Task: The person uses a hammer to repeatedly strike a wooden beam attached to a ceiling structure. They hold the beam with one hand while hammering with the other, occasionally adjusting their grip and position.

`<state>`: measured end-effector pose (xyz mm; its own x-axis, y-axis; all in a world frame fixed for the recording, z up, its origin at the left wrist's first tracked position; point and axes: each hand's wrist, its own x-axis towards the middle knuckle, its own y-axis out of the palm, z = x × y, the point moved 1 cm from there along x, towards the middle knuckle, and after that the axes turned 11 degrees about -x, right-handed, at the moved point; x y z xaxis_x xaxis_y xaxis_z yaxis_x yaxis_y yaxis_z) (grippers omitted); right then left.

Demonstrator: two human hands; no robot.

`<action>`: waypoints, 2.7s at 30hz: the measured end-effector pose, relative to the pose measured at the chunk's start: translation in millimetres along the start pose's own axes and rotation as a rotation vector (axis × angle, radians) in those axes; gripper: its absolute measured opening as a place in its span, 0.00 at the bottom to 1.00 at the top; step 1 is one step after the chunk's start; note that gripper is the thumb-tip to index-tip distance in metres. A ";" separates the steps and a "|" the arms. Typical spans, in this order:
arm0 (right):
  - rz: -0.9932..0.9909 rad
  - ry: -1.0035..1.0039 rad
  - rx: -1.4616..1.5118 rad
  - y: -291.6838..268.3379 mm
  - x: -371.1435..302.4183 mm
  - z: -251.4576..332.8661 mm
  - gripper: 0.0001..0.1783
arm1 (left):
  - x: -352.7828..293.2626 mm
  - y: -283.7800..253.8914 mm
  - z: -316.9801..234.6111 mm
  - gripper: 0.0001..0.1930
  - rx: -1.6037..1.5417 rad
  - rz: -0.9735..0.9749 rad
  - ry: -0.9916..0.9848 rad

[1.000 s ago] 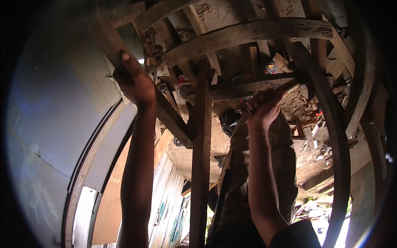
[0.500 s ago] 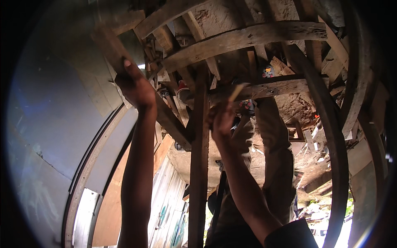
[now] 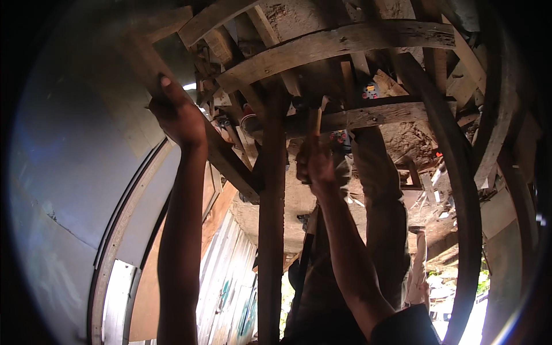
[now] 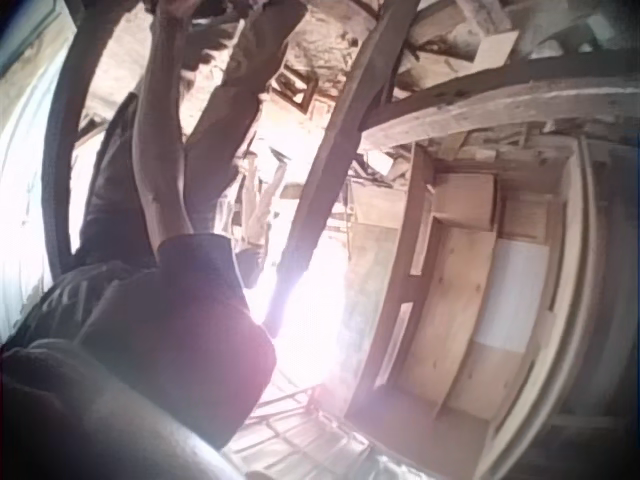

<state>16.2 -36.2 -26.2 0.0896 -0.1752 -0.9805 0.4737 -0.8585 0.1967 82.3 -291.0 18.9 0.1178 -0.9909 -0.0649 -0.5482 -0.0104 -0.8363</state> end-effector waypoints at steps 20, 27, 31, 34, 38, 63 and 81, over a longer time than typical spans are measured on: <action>-0.266 -0.428 0.542 17.0 6.0 5.3 0.30 | 4.9 -0.2 -4.2 0.45 -0.010 0.012 -0.021; 0.026 -0.044 -0.001 9.9 -12.2 10.2 0.31 | -1.0 -4.2 -5.1 0.47 0.023 -0.032 -0.022; -0.084 -0.210 0.246 18.2 -9.1 22.6 0.32 | -5.5 -0.8 -9.9 0.48 0.011 -0.003 0.003; -0.106 -0.166 0.111 26.5 9.3 3.1 0.30 | 0.9 2.7 -6.0 0.43 0.009 0.001 0.087; 0.062 -0.163 0.247 -8.8 -3.0 31.7 0.26 | 1.6 0.4 -2.0 0.44 0.038 -0.021 0.035; -0.006 -0.193 0.262 13.8 -0.2 19.6 0.25 | -3.0 0.8 -10.0 0.42 -0.006 -0.013 -0.014; -0.123 -0.207 0.269 47.1 -21.4 45.9 0.28 | -4.0 -2.0 -13.0 0.40 0.019 0.000 -0.034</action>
<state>-3.6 -95.0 4.3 -0.1465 -0.1327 -0.9803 0.2195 -0.9706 0.0986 72.1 -288.7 28.0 0.1460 -0.9858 -0.0830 -0.5325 -0.0076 -0.8464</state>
